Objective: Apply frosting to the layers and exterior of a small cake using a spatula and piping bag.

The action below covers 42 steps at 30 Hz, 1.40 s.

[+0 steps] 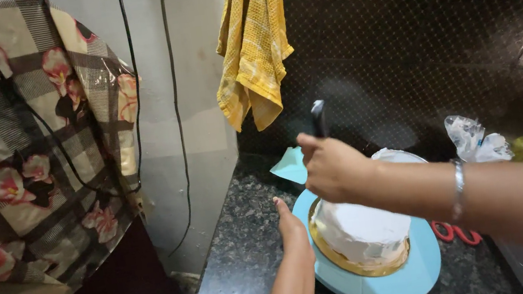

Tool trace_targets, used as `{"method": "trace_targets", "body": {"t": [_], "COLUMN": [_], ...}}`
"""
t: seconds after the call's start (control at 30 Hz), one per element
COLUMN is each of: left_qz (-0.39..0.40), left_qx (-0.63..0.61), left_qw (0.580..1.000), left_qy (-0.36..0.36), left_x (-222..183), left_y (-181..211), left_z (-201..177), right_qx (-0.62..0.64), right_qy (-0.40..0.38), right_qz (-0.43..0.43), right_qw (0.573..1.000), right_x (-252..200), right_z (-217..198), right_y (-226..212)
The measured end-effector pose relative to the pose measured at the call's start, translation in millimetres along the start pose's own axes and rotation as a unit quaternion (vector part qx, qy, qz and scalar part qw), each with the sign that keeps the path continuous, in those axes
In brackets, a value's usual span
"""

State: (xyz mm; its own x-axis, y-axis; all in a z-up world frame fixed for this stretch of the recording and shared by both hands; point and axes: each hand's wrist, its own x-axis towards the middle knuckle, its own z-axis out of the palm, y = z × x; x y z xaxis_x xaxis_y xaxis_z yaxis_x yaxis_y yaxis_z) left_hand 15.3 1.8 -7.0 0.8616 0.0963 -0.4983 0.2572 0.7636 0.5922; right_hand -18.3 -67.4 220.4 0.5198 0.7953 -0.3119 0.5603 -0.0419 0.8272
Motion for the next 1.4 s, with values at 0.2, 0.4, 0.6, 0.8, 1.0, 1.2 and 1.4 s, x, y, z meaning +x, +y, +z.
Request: {"method": "trace_targets", "body": {"t": [0.2, 0.4, 0.6, 0.8, 1.0, 1.2, 1.4], "left_qz": [-0.029, -0.017, -0.002, -0.015, -0.004, -0.006, 0.036], "left_qx": [-0.059, 0.012, -0.012, 0.052, 0.022, 0.095, 0.048], "left_qw": [0.997, 0.999, 1.000, 0.998, 0.997, 0.995, 0.998], "left_qy": [-0.041, -0.027, -0.024, -0.042, -0.070, -0.018, -0.035], "left_x": [-4.2, 4.9, -2.6, -8.7, -1.4, -11.1, 3.5], "left_y": [10.6, 4.6, 19.3, 19.6, 25.5, 24.3, 24.4], "left_z": [2.4, 3.7, 3.9, 4.6, 8.9, 7.9, 6.2], "right_qx": [-0.018, 0.004, -0.010, -0.076, -0.027, -0.080, -0.023], "right_qy": [0.132, 0.114, 0.148, 0.233, 0.068, 0.240, 0.078], "right_qz": [-0.141, -0.053, -0.120, -0.100, -0.087, -0.116, -0.086], "right_qw": [0.981, 0.992, 0.982, 0.964, 0.994, 0.961, 0.993], "right_x": [-38.1, -28.7, -55.6, -55.1, -52.6, -64.0, -58.7], "right_z": [-36.0, -6.5, -32.4, -12.1, -6.4, -20.4, -7.4], "right_y": [-1.3, 15.7, -9.3, 7.9, -14.7, 3.3, -13.6]}}
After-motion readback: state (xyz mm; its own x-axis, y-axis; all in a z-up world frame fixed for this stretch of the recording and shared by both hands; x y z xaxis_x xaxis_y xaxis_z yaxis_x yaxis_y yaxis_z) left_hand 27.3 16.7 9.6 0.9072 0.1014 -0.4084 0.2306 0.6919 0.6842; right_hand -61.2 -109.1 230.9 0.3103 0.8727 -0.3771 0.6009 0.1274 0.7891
